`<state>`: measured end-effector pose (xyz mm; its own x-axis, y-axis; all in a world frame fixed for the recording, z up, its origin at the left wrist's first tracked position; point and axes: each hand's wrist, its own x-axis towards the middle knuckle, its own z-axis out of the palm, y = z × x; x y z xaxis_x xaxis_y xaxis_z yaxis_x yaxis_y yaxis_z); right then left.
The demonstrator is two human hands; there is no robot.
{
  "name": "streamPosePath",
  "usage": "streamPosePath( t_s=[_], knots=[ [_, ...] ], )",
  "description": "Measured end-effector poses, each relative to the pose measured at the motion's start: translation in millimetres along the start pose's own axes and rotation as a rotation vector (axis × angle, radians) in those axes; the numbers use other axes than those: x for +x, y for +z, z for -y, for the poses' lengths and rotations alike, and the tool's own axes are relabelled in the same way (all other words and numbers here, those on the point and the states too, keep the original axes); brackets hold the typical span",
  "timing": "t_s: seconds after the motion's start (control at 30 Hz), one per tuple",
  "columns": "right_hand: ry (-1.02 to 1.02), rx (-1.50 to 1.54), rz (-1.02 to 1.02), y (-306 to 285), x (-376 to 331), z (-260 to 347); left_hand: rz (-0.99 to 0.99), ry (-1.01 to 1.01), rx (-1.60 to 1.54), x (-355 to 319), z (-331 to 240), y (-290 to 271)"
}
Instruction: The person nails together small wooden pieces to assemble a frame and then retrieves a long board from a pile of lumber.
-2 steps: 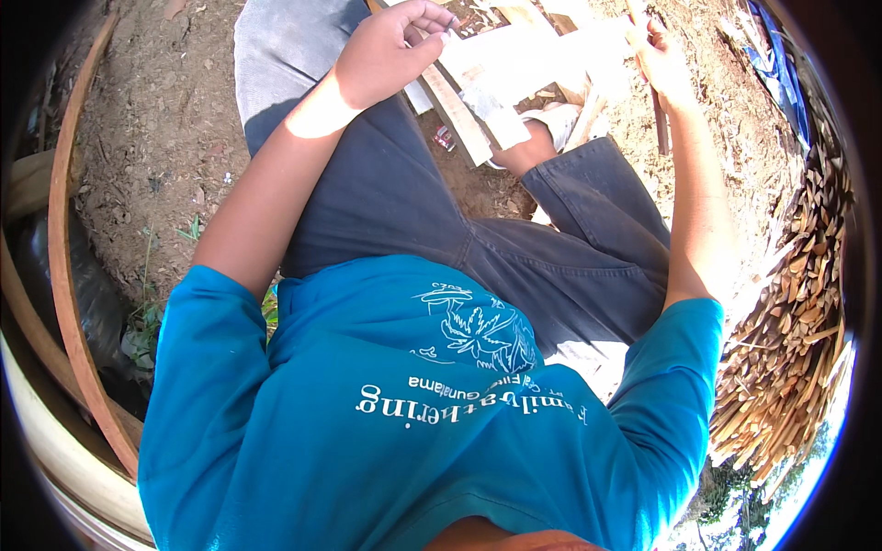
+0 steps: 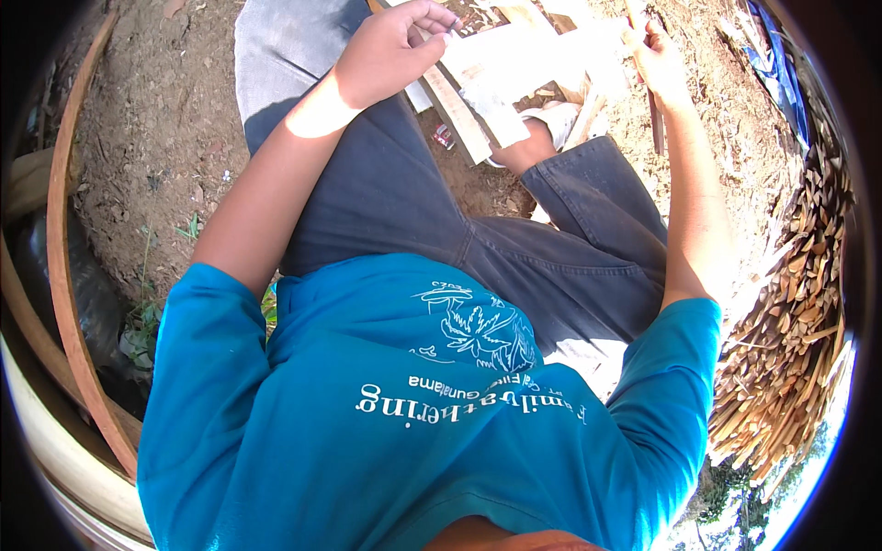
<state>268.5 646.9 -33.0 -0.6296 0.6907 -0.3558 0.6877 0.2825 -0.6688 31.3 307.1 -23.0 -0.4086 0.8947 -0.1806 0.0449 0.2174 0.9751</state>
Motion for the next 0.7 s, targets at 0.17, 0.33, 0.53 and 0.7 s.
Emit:
streamPosePath(
  t_s=[0.17, 0.33, 0.53, 0.7],
  knots=[
    [-0.022, -0.094, -0.047, 4.2, 2.3, -5.7, 0.020, 0.020, 0.009, -1.3, -3.6, 1.5],
    [-0.044, -0.164, -0.078, 4.7, -7.1, 10.8, -0.022, 0.045, 0.042, -1.7, -5.7, 0.0],
    [-0.094, -0.270, -0.182, 5.1, -69.6, 91.8, -0.151, 0.069, -0.157, 5.7, 4.8, -0.4],
    [0.144, 0.293, 0.069, 6.7, -145.9, 122.4, -0.365, 0.010, -0.825, 13.0, 17.2, -34.1]
  ],
)
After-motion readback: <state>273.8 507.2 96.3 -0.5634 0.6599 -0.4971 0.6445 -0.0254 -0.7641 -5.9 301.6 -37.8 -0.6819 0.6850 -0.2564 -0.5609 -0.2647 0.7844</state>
